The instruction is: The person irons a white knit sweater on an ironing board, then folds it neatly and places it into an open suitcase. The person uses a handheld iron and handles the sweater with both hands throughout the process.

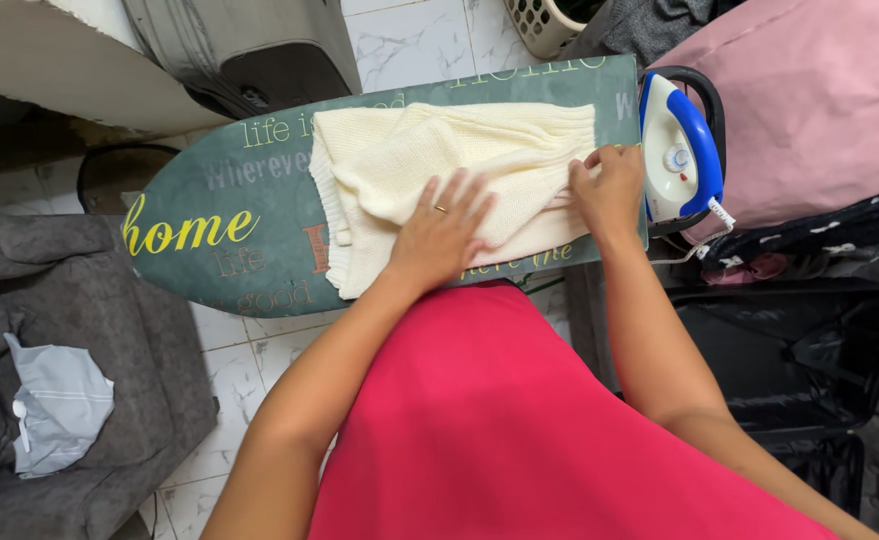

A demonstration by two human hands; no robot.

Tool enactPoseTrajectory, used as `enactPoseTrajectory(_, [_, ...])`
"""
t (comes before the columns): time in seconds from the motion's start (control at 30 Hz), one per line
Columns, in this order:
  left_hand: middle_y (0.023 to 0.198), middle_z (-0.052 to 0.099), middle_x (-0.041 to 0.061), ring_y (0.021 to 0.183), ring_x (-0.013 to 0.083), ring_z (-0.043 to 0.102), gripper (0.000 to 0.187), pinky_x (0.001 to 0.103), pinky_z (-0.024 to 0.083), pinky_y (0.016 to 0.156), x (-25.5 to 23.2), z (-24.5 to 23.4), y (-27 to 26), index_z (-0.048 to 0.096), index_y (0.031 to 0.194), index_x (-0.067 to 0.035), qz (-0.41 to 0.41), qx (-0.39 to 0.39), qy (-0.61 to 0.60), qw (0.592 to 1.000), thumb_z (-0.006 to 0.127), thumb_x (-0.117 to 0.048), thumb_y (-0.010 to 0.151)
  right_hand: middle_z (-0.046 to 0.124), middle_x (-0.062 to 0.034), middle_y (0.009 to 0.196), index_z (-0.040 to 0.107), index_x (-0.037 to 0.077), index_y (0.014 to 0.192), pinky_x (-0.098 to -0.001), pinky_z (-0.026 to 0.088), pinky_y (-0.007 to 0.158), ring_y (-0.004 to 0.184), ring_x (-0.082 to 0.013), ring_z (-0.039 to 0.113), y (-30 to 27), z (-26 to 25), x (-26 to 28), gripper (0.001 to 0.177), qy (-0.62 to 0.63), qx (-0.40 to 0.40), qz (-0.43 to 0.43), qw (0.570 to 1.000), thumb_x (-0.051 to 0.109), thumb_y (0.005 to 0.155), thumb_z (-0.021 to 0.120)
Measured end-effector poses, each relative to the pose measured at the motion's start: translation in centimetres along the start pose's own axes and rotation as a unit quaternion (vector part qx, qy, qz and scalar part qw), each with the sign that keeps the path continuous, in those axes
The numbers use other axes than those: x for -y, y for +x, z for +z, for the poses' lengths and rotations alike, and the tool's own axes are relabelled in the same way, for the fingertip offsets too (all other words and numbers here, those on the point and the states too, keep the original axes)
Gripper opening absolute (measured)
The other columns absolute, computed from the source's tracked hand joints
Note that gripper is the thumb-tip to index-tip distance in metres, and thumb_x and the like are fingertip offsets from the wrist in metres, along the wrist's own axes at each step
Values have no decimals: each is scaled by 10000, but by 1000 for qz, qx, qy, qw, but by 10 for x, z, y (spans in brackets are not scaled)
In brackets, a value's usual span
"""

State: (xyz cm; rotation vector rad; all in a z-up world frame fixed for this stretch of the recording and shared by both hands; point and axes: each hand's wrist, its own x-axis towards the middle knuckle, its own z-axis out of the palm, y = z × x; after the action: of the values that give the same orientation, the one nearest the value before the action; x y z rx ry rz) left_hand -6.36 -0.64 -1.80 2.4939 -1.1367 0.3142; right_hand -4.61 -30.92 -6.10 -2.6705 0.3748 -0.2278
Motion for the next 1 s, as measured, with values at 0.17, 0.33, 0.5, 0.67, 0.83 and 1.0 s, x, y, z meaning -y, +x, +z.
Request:
enactPoseTrajectory(0.17, [1633, 301, 151, 1526, 370, 251, 746, 566, 156, 1239, 2, 22, 1, 440, 1516, -93, -82, 109, -54, 989, 631, -513, 929, 612, -265, 1144, 401, -148, 1388, -422, 495, 902, 1057, -382, 629, 13, -1, -9, 955, 121, 69, 81, 987, 397, 779, 896])
enactPoseTrajectory(0.33, [1657, 294, 175, 1535, 388, 265, 702, 552, 155, 1254, -1, 30, 5, 435, 1551, -89, -110, 60, 5, 992, 640, -430, 973, 632, -206, 1213, 414, -98, 1395, -418, 549, 944, 1129, -334, 675, 24, -21, 2, 935, 274, 212, 215, 913, 364, 717, 863])
enactPoseTrajectory(0.5, [1518, 440, 196, 1426, 347, 398, 753, 542, 260, 1148, 3, 4, 3, 438, 1518, -58, -192, 67, 8, 979, 705, -406, 906, 550, -267, 1369, 506, -18, 1431, -486, 410, 1071, 1284, -436, 511, 15, -30, 5, 791, 17, 106, 24, 994, 290, 815, 895])
enactPoseTrajectory(0.67, [1125, 638, 109, 1156, 295, 528, 602, 478, 327, 979, 38, -28, -29, 638, 1259, -29, -272, 44, -118, 954, 843, -204, 721, 510, -303, 1331, 470, -34, 1481, -530, 341, 1052, 1260, -495, 444, 19, -50, 59, 877, 104, 185, -220, 952, 219, 740, 864])
enactPoseTrajectory(0.83, [984, 628, 52, 1080, 267, 578, 204, 417, 384, 943, 41, -44, -47, 683, 948, -94, -194, -16, -122, 973, 719, 17, 779, 619, -147, 1191, 655, 89, 1174, -521, 382, 1078, 1253, -385, 530, 10, -46, 41, 380, 4, 212, -287, 934, 115, 821, 794])
enactPoseTrajectory(1.0, [946, 578, 94, 1003, 299, 567, 135, 428, 415, 883, 25, -31, -77, 664, 930, -72, -171, -32, -67, 982, 665, 30, 842, 597, -172, 1347, 650, 114, 947, -546, 394, 1053, 1303, -398, 514, -48, -81, 23, 271, 62, 144, -413, 897, -1, 716, 732])
